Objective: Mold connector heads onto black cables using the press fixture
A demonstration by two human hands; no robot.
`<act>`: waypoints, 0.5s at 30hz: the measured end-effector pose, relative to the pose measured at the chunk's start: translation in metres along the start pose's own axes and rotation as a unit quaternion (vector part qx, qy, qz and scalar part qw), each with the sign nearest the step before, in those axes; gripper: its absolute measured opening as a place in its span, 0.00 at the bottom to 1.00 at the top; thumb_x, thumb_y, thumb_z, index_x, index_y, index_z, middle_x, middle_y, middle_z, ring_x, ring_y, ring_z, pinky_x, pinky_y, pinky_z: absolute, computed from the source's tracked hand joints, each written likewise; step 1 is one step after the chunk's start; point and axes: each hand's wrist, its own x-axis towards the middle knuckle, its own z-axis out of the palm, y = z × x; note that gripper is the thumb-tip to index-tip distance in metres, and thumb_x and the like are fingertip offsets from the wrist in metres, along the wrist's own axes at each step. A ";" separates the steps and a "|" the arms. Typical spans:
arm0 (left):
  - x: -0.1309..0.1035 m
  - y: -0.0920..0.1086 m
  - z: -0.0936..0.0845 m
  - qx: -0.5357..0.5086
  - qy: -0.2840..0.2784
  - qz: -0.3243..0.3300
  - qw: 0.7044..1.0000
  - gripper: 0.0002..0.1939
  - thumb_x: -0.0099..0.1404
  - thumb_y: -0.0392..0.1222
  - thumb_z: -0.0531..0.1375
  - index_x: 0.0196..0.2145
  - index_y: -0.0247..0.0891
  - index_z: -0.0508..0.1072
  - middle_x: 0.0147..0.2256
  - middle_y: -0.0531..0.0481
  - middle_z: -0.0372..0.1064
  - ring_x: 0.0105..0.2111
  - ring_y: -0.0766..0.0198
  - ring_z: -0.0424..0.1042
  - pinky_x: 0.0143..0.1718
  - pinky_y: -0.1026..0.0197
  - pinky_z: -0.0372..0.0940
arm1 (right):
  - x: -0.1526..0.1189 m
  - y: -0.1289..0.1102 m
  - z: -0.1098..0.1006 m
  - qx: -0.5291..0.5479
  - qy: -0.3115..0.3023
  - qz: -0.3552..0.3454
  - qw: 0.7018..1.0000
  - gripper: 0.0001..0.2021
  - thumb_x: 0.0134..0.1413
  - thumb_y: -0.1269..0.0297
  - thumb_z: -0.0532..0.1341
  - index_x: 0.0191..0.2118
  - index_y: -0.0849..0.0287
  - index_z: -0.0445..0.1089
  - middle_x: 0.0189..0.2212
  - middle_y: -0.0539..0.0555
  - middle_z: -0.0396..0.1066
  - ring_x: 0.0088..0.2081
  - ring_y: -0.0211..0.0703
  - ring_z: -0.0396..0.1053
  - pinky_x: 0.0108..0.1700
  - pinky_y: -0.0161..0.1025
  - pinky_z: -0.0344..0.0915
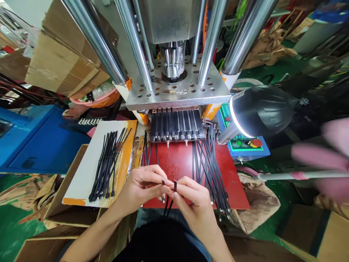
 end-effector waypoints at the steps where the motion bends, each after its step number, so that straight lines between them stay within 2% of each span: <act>1: 0.002 0.001 -0.001 0.019 0.008 0.012 1.000 0.20 0.64 0.61 0.73 0.35 0.39 0.89 0.32 0.46 0.77 0.25 0.67 0.73 0.27 0.65 0.68 | 0.001 0.000 0.002 0.001 -0.005 0.001 1.000 0.12 0.70 0.65 0.63 0.35 0.53 0.83 0.25 0.51 0.70 0.24 0.39 0.65 0.24 0.35 0.61; 6: 0.010 0.005 -0.005 0.122 0.021 0.078 0.989 0.22 0.68 0.61 0.70 0.31 0.38 0.87 0.30 0.45 0.79 0.30 0.63 0.76 0.33 0.62 0.70 | 0.010 0.005 0.009 0.006 -0.006 -0.009 1.000 0.13 0.72 0.62 0.62 0.34 0.54 0.80 0.24 0.49 0.67 0.24 0.39 0.62 0.25 0.36 0.59; 10: 0.023 0.009 -0.012 0.170 0.035 0.123 0.977 0.21 0.71 0.57 0.68 0.31 0.36 0.85 0.30 0.45 0.80 0.29 0.63 0.77 0.33 0.62 0.70 | 0.007 0.022 0.019 0.008 -0.030 0.023 0.999 0.15 0.72 0.61 0.61 0.31 0.55 0.72 0.25 0.48 0.64 0.27 0.39 0.63 0.29 0.35 0.61; 13: 0.049 0.013 -0.026 0.213 0.087 0.137 0.964 0.16 0.71 0.50 0.68 0.29 0.37 0.82 0.29 0.49 0.78 0.29 0.64 0.74 0.33 0.62 0.68 | -0.006 0.039 0.024 0.013 -0.117 0.081 0.990 0.19 0.73 0.57 0.60 0.28 0.56 0.66 0.26 0.48 0.67 0.28 0.38 0.64 0.31 0.35 0.62; 15: 0.075 0.011 -0.036 0.239 0.111 0.142 0.954 0.14 0.71 0.45 0.68 0.28 0.37 0.80 0.29 0.50 0.77 0.27 0.65 0.72 0.32 0.63 0.67 | -0.010 0.045 0.016 0.010 -0.191 0.108 0.976 0.21 0.75 0.53 0.59 0.28 0.56 0.69 0.27 0.49 0.70 0.28 0.39 0.66 0.31 0.34 0.63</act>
